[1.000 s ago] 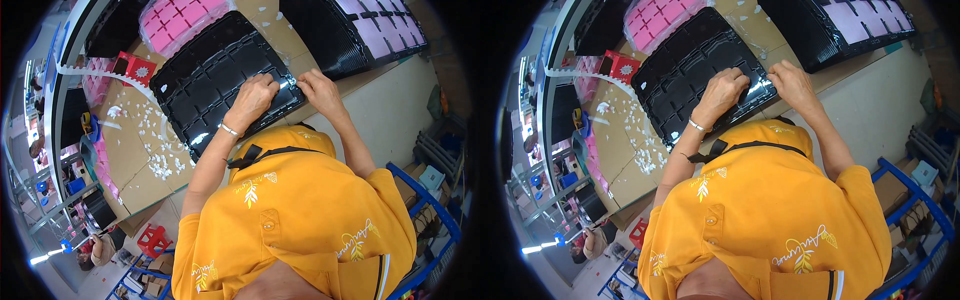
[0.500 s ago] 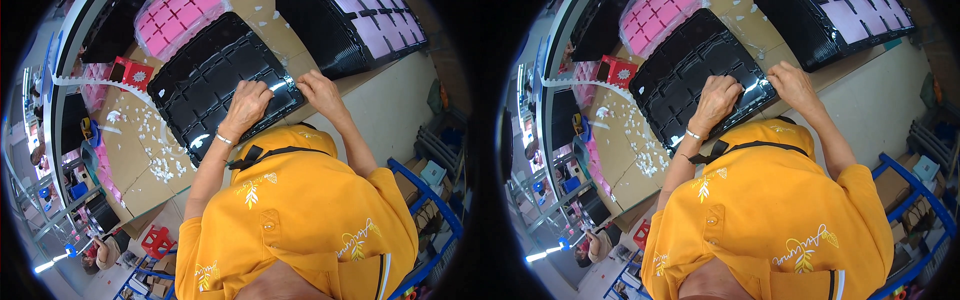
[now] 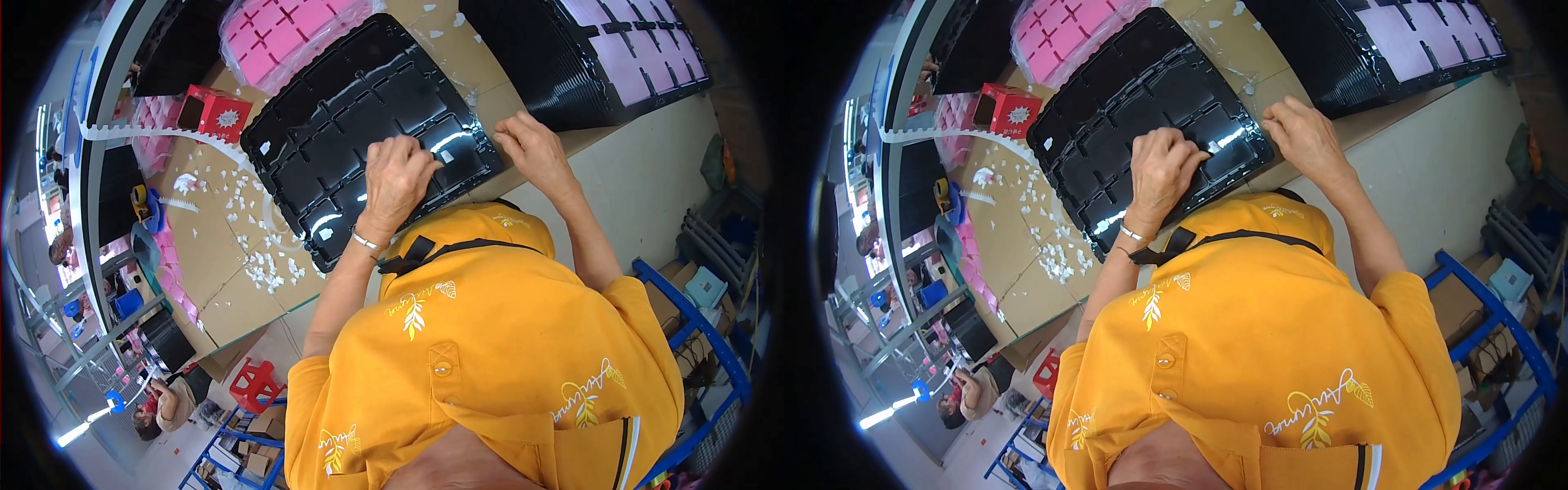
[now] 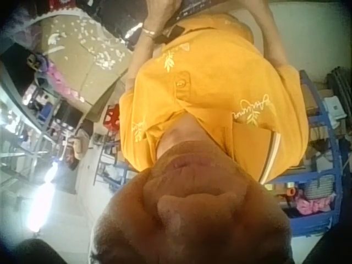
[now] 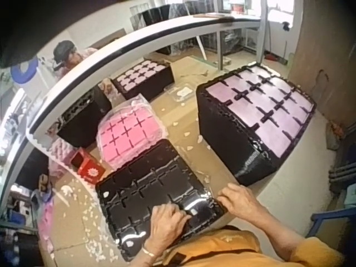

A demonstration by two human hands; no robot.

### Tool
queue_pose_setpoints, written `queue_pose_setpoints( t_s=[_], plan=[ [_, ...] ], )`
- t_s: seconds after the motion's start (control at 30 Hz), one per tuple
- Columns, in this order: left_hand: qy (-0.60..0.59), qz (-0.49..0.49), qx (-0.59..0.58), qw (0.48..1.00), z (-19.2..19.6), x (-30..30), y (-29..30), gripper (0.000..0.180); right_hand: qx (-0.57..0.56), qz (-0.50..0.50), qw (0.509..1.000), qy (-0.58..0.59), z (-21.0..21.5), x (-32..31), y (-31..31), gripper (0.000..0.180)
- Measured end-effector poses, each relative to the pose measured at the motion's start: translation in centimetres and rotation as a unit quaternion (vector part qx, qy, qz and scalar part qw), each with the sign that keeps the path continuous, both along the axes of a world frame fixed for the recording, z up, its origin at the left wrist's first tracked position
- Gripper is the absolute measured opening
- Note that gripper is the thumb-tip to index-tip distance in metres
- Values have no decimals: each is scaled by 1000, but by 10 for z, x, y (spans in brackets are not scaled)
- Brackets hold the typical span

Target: The person applies white adhesive strips to black plastic trays, then places pink foam inserts into the trays by hand.

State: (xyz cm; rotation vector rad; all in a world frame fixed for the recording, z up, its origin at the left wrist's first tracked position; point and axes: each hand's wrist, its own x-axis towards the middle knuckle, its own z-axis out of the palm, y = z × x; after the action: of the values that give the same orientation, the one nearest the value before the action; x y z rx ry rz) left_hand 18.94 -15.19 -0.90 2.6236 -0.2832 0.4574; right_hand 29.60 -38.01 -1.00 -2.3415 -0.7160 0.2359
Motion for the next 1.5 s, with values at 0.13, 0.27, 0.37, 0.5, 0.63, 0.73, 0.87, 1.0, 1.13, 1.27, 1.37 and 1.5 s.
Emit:
queue_pose_setpoints(
  t_s=[0.13,0.27,0.37,0.5,0.63,0.73,0.87,1.0,1.13,1.27,1.37,1.5],
  plan=[
    [24,-60,37,997,-1,0,-6,26,-3,2,1000,-1,-2,1,2,13],
    [30,-65,117,991,-2,4,-13,28,-8,5,1000,8,0,0,4,13],
    [35,-69,151,986,3,10,-24,30,0,6,1000,-7,-2,0,5,14],
    [45,-66,185,979,4,-4,-27,32,-3,4,1000,-7,2,-2,3,14],
    [33,-71,192,978,6,-2,-22,34,-6,2,1000,-10,-3,0,0,14],
    [53,-35,199,978,7,5,-28,35,2,11,1000,-13,-3,0,4,14],
    [35,-16,165,986,3,-8,-31,29,8,8,1000,-15,-3,-2,1,14],
    [40,35,45,998,5,5,-38,10,-6,-3,1000,-11,-5,1,-4,14],
    [18,54,50,997,-3,22,-53,8,3,-1,1000,-10,-4,1,-4,14],
    [52,83,111,989,-6,25,-56,10,11,-1,1000,-18,-4,1,-5,14],
    [45,95,116,988,-4,25,-59,10,11,2,1000,-15,-4,1,-7,14],
    [44,113,103,987,-6,24,-56,10,13,0,1000,-20,-3,6,-6,14]
  ],
)
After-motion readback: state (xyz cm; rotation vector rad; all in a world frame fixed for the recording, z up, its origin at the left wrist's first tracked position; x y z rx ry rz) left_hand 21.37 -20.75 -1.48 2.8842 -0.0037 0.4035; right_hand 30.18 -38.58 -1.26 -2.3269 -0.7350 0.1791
